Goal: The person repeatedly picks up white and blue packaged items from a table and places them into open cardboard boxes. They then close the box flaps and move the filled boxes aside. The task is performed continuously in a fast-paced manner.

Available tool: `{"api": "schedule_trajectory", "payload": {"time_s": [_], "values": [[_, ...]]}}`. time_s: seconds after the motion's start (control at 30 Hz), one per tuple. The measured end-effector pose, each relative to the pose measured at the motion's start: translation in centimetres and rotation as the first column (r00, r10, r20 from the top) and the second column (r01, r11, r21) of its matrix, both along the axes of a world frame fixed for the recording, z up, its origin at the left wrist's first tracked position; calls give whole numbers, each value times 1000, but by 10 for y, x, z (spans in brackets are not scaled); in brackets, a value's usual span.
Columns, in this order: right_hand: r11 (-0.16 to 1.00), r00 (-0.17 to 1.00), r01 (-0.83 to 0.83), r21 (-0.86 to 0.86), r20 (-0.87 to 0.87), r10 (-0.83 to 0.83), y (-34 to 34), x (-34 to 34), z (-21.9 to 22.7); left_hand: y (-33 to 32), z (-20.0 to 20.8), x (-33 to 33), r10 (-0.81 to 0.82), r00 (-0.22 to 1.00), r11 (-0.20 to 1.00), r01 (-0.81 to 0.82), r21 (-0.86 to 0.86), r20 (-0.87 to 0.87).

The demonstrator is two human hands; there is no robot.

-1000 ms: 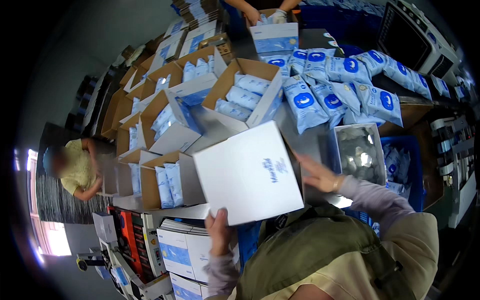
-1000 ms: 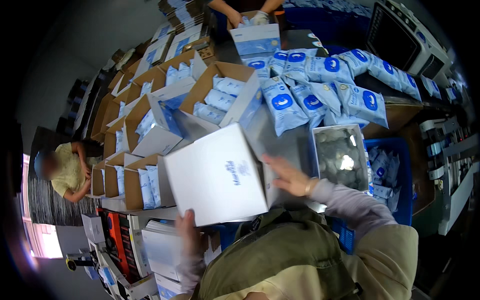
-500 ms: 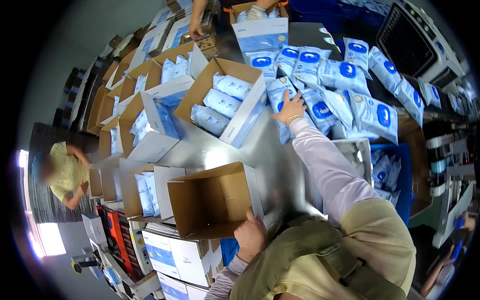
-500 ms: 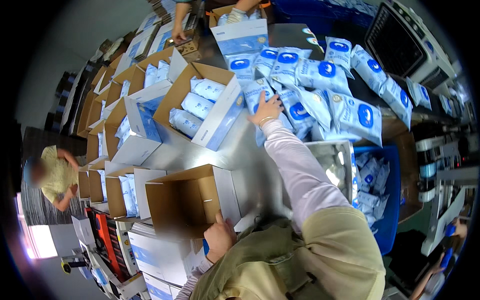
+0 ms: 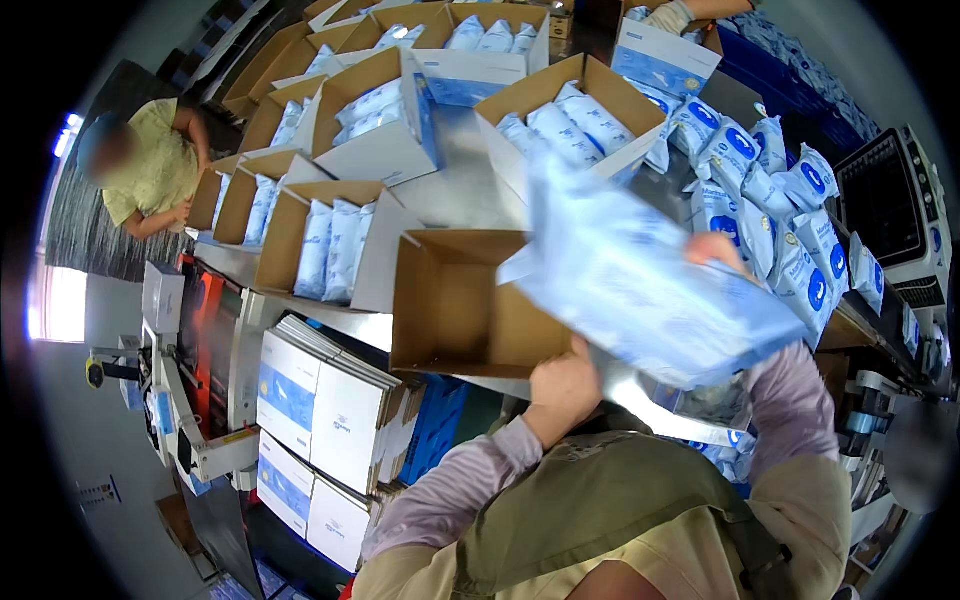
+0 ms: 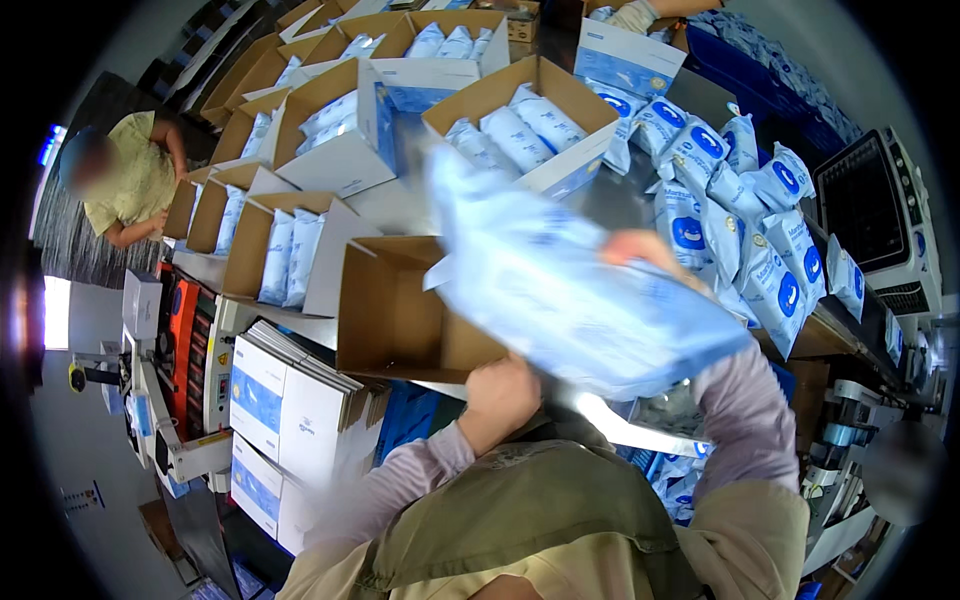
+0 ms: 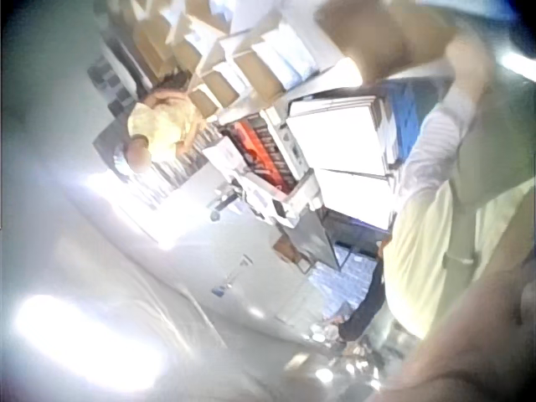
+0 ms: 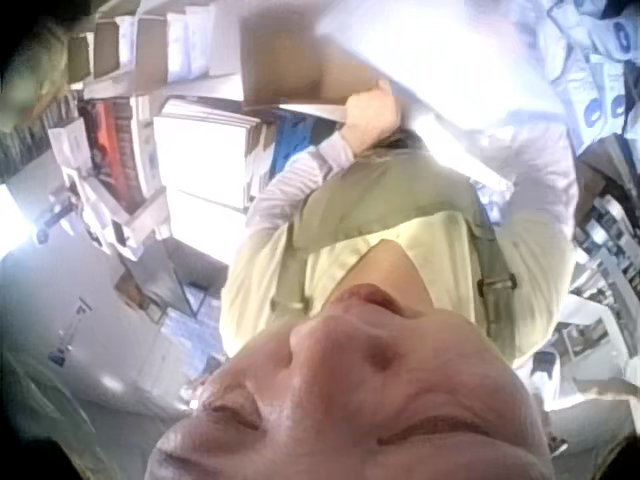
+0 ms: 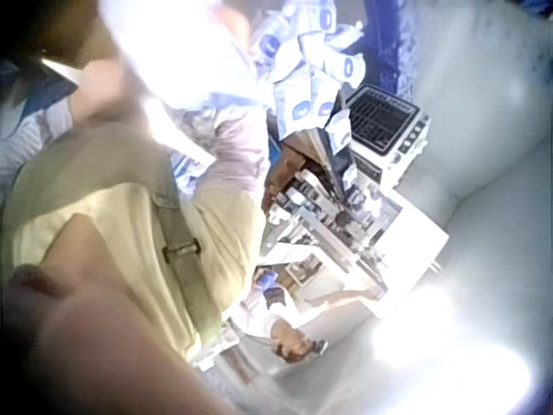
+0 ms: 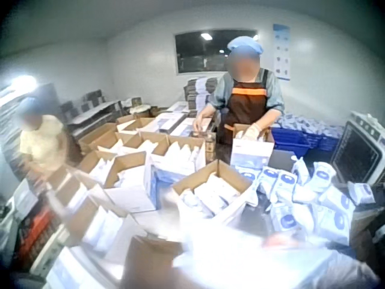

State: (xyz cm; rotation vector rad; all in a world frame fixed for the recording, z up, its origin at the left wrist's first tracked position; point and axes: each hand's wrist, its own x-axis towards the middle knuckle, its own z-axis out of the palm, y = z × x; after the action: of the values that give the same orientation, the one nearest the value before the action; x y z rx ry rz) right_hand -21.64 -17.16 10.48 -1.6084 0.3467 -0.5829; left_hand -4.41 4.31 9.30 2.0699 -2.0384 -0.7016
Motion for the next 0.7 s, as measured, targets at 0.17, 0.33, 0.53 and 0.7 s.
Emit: {"api": "schedule_trajectory", "payload": {"time_s": [0.17, 0.33, 0.53, 0.7], "values": [[433, 932, 90, 897, -230, 281, 57, 186, 69, 5, -15, -1, 213, 961, 921, -257, -292, -175], [685, 781, 585, 435, -530, -330, 137, 306, -95, 6, -19, 9, 77, 990, 921, -117, -371, -121], [982, 607, -48, 184, -776, 174, 91, 302, -57, 0, -9, 33, -53, 991, 986, 71, -151, 120], [682, 892, 342, -646, -5, -451, 47, 115, 67, -38, 56, 49, 203, 977, 946, -213, -246, -65]]}}
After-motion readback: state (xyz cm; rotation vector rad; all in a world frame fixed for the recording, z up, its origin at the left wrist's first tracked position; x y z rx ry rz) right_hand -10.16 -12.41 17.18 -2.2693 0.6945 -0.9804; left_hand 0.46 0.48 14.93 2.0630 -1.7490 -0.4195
